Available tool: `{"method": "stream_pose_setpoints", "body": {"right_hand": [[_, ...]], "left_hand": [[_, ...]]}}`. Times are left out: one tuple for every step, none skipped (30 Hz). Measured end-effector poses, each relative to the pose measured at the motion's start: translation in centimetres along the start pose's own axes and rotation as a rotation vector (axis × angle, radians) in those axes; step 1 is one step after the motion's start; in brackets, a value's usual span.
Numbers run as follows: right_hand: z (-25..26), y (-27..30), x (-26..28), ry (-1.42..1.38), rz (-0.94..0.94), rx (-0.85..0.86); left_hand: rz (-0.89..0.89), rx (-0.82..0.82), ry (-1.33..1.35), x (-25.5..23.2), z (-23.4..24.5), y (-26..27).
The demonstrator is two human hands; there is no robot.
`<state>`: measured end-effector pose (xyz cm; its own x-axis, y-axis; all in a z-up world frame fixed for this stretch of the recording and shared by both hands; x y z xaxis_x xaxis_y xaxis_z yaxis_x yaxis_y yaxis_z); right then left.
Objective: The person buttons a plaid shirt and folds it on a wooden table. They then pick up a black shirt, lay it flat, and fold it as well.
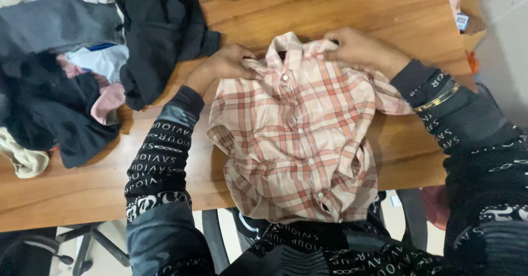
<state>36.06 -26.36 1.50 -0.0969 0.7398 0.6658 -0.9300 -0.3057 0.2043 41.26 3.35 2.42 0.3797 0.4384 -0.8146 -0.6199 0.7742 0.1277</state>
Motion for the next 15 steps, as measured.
{"method": "stream_pose_setpoints", "body": {"right_hand": [[1.1, 0.1, -0.1, -0.169, 0.008, -0.040], [2.3, 1.4, -0.2, -0.294, 0.033, -0.072], [3.7, 2.5, 0.3, -0.404, 0.071, -0.084], [4.8, 3.8, 1.2, -0.508, 0.116, -0.088], [6.1, 5.4, 1.8, -0.614, 0.155, -0.094], [7.4, 6.3, 2.5, -0.583, 0.179, -0.063], [8.5, 7.5, 2.8, -0.556, 0.197, -0.038], [8.9, 8.3, 3.0, -0.529, 0.216, -0.014], [8.7, 8.9, 2.3, -0.427, 0.139, 0.043], [8.8, 9.6, 1.2, -0.325, 0.064, 0.102], [8.8, 10.2, -0.1, -0.223, -0.013, 0.165], [9.0, 10.6, -1.3, -0.151, -0.089, 0.184], [9.1, 11.1, -2.5, -0.082, -0.166, 0.196], [9.1, 11.8, -3.5, -0.013, -0.244, 0.210], [10.4, 12.7, -3.9, 0.065, -0.244, 0.106]], "left_hand": [[0.079, 0.052, 0.032, -0.4, 0.8, -0.1], [0.052, 0.052, 0.105, -1.9, 1.0, -0.2], [0.030, 0.029, 0.189, -3.4, 1.0, 0.3], [0.008, 0.005, 0.274, -4.9, 1.3, 0.7], [-0.052, -0.020, 0.323, -6.5, 1.8, 1.0], [-0.112, -0.045, 0.372, -8.0, 2.4, 1.3], [-0.172, -0.061, 0.419, -9.5, 2.8, 1.6], [-0.133, -0.010, 0.420, -10.4, 3.0, 1.7], [-0.094, 0.040, 0.423, -11.2, 3.4, 1.6], [-0.054, 0.090, 0.426, -11.8, 3.8, 1.6], [0.001, 0.091, 0.138, -12.0, 4.2, 1.6], [0.055, 0.092, -0.150, -12.2, 4.9, 1.6], [0.104, 0.096, -0.443, -12.2, 5.7, 1.3], [0.083, 0.093, -0.493, -12.5, 5.9, 0.6], [0.060, 0.089, -0.545, -12.6, 5.9, -0.4]]}}
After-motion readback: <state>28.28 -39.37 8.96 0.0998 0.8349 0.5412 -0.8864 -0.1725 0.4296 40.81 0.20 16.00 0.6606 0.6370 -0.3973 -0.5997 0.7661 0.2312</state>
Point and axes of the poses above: each hand's wrist, its own y-axis away from the middle knuckle, its own z-axis out of the back of the hand, x = y × z, the point moved 7 cm from there along -y, towards the middle knuckle, and after that the axes turned 8 degrees about y, right-handed, at the moved point
